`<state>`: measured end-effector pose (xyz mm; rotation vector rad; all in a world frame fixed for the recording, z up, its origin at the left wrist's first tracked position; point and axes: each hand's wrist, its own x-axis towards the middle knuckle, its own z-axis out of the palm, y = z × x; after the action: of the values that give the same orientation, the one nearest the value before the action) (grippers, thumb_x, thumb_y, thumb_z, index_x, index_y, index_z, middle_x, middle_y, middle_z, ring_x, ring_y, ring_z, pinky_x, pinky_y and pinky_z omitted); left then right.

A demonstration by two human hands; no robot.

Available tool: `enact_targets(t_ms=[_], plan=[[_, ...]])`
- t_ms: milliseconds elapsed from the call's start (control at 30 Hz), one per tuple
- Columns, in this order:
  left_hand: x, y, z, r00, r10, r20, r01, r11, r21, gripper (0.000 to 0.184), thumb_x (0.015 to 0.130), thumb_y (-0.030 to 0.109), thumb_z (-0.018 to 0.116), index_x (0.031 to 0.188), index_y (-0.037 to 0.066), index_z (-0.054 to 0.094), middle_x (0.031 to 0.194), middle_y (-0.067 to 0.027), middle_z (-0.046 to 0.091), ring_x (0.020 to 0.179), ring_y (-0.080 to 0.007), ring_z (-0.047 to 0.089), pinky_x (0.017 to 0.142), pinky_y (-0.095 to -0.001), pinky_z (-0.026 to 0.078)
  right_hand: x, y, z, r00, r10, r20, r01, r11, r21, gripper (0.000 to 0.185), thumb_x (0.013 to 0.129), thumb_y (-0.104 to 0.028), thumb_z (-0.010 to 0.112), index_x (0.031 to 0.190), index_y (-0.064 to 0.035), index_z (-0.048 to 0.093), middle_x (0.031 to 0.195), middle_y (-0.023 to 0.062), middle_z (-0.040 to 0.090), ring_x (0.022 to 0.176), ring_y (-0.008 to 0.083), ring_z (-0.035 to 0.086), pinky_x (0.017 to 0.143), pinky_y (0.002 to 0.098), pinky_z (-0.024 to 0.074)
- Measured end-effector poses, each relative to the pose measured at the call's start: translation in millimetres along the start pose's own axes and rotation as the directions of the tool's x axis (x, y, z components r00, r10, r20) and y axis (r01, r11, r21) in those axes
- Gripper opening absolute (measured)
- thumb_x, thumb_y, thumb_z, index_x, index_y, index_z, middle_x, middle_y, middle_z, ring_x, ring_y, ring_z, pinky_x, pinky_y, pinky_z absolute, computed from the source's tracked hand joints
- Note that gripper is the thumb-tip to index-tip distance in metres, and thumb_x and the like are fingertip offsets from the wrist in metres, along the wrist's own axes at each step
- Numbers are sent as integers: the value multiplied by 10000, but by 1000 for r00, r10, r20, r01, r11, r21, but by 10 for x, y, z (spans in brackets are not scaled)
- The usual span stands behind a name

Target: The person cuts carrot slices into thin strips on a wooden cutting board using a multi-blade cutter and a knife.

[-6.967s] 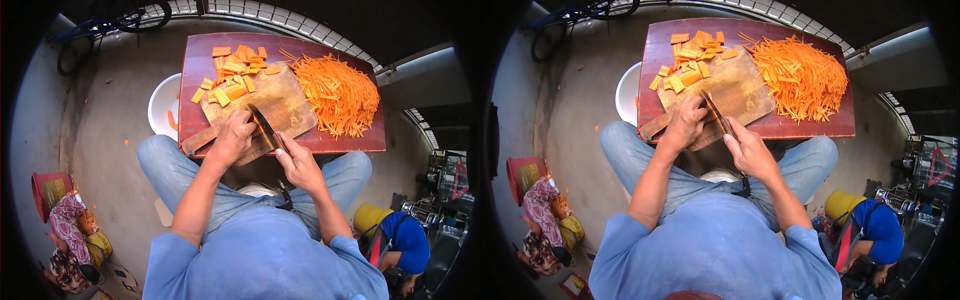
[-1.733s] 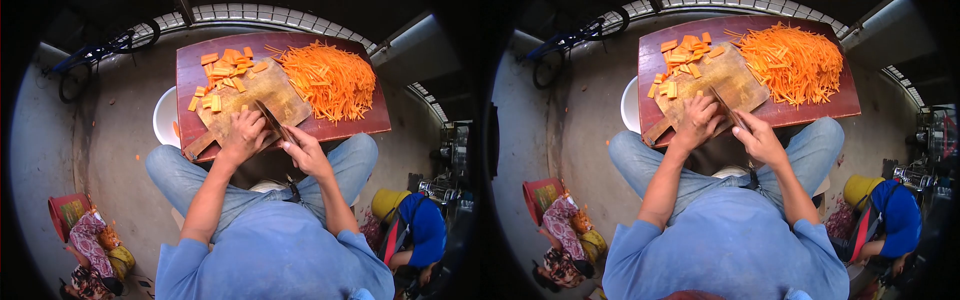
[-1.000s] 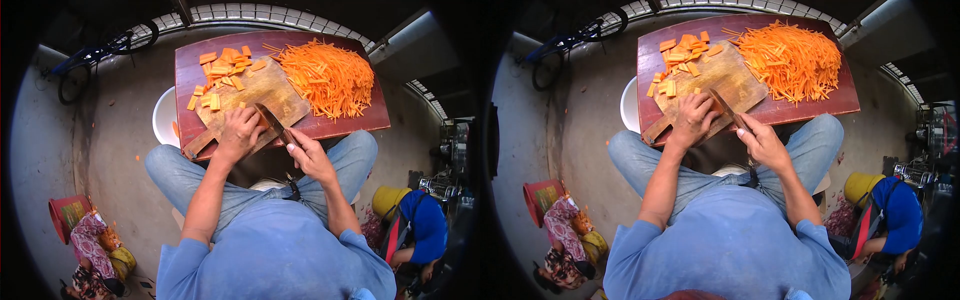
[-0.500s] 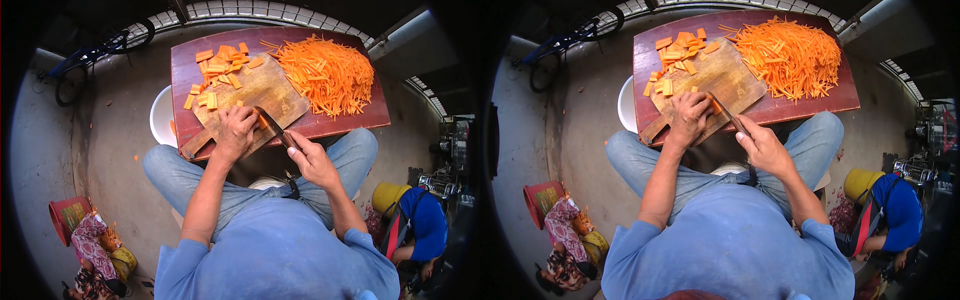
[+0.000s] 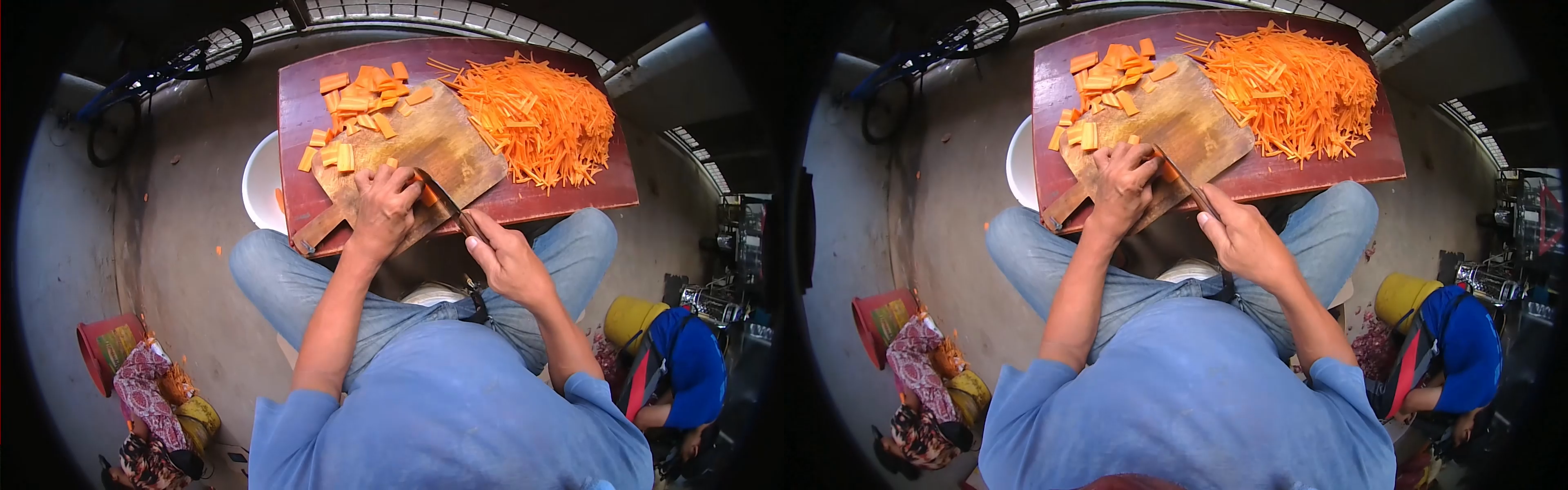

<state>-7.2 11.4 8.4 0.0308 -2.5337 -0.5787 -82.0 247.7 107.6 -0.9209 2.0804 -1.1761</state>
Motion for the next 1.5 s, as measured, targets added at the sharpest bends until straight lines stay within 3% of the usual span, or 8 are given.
enact_targets(t_ms=[100,200,300,700,1100,1200,1400,1500], plan=[[-16,-13,31,999,-3,37,2,1000,22,231,775,32,707,988,91,770,1104,-70,668,1087,-281,629,1007,-470,388,171,205,151,986,-158,-63,156,987,-30,334,1107,-120,603,1420,-7,579,1027,319,698,985,545,680,829,517,548],[-19,-22,30,999,-11,31,12,1000,-18,232,766,25,699,981,77,766,1113,-94,664,1074,-304,633,1005,-464,403,268,139,60,997,-80,19,81,996,-49,356,1096,-94,625,1432,24,604,1039,263,730,924,440,725,835,443,563],[-23,-35,50,1000,14,-20,-15,996,-91,222,756,18,701,965,61,761,1104,-112,661,1049,-322,637,987,-459,424,87,-14,-11,998,-60,21,61,998,-22,318,1101,-128,615,1392,-3,584,1067,336,704,1019,564,671,833,549,544],[-31,-50,56,997,3,-75,-15,985,-170,242,735,-30,696,968,0,755,1031,-135,659,1021,-342,653,961,-457,464,65,133,177,996,-80,-44,79,996,-28,338,1094,-128,623,1393,18,569,995,347,693,966,580,664,802,588,526],[-55,-73,84,998,-18,-57,10,991,-135,277,748,-42,688,1010,1,769,1112,-131,711,1031,-338,659,952,-442,470,98,159,191,992,-107,-74,104,994,-46,378,1082,-72,629,1446,26,599,964,257,684,841,402,685,815,430,555],[-57,-95,106,996,-27,-81,13,985,-172,297,748,-46,687,1030,-1,771,1095,-134,713,1021,-339,662,954,-443,471,232,30,79,999,30,40,-27,997,-75,370,1089,-114,626,1426,29,574,1050,320,708,997,550,686,837,535,553],[-56,-80,84,996,-25,-81,13,988,-151,294,742,-60,679,1018,-5,766,1081,-141,712,998,-345,662,939,-453,477,129,138,196,996,-81,-46,77,994,-73,342,1086,-113,630,1398,20,582,1002,344,702,975,565,676,804,572,541],[-68,-121,131,994,-10,-108,-8,986,-164,290,739,-63,680,1012,-9,761,1084,-145,713,1000,-347,663,930,-451,477,299,190,283,981,-185,-58,173,970,-169,379,1079,-75,631,1444,20,593,895,250,657,793,408,660,774,462,545]])
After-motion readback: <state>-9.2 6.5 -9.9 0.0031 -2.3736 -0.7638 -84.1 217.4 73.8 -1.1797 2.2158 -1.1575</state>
